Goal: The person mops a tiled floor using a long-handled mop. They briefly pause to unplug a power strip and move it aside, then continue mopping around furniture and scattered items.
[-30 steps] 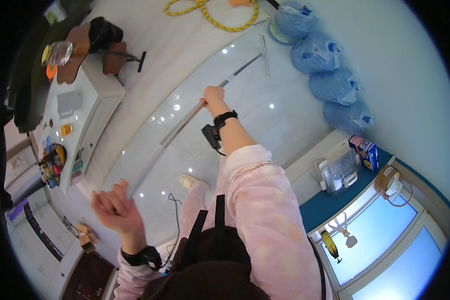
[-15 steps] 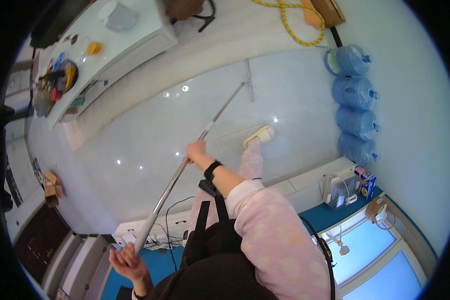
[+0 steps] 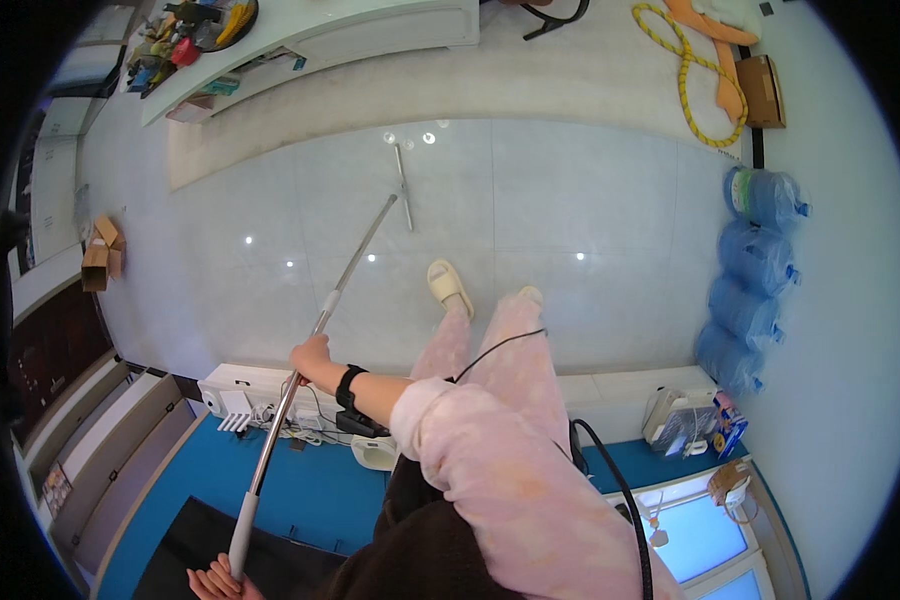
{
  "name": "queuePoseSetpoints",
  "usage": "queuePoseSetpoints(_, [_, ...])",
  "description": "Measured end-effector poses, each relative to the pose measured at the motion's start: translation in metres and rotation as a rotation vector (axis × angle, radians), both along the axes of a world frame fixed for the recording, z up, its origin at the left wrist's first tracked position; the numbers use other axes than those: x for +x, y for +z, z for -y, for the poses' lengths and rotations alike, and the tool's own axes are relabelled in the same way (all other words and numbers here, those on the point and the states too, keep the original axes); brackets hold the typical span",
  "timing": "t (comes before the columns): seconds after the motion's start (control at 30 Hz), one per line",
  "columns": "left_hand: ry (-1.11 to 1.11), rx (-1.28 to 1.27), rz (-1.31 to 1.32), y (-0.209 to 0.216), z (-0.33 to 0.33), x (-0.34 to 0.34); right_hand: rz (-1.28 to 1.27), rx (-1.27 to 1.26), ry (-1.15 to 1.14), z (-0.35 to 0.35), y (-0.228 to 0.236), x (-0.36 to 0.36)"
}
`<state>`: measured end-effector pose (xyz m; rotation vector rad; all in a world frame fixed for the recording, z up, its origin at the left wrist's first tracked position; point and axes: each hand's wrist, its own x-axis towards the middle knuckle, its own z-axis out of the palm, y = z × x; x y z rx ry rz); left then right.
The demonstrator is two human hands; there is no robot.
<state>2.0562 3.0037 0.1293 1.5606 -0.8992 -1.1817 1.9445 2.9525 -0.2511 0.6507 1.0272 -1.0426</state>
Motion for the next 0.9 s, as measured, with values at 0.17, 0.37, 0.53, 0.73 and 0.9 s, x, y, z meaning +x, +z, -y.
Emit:
queuePoseSetpoints(0.17, [-0.28,-0.111,0.016,0.016,-0.004,-0.02,-0.02,-0.063,-0.273,-0.078,0.015,-0.045])
queuePoseSetpoints(0.37, [-0.965,0.027,-0.191,-0.029,-0.025,-0.117,-0.026,0.031,-0.686,-0.252,-0.014,-0.131])
queuePoseSetpoints(0.53, [-1.529,0.186,-0.349,-0.101,-0.128,-0.24,-0.081,0.238,-1.051,-0.442,-0.054,-0.171])
queuePoseSetpoints(0.73, [-1.957,0.477,-0.38,-0.156,-0.281,-0.313,-0.104,0.484,-1.266,-0.641,-0.115,-0.136])
queuePoseSetpoints(0.9, [-2.031,0.642,-0.39,-0.186,-0.359,-0.325,-0.071,0.509,-1.29,-0.701,-0.135,-0.118])
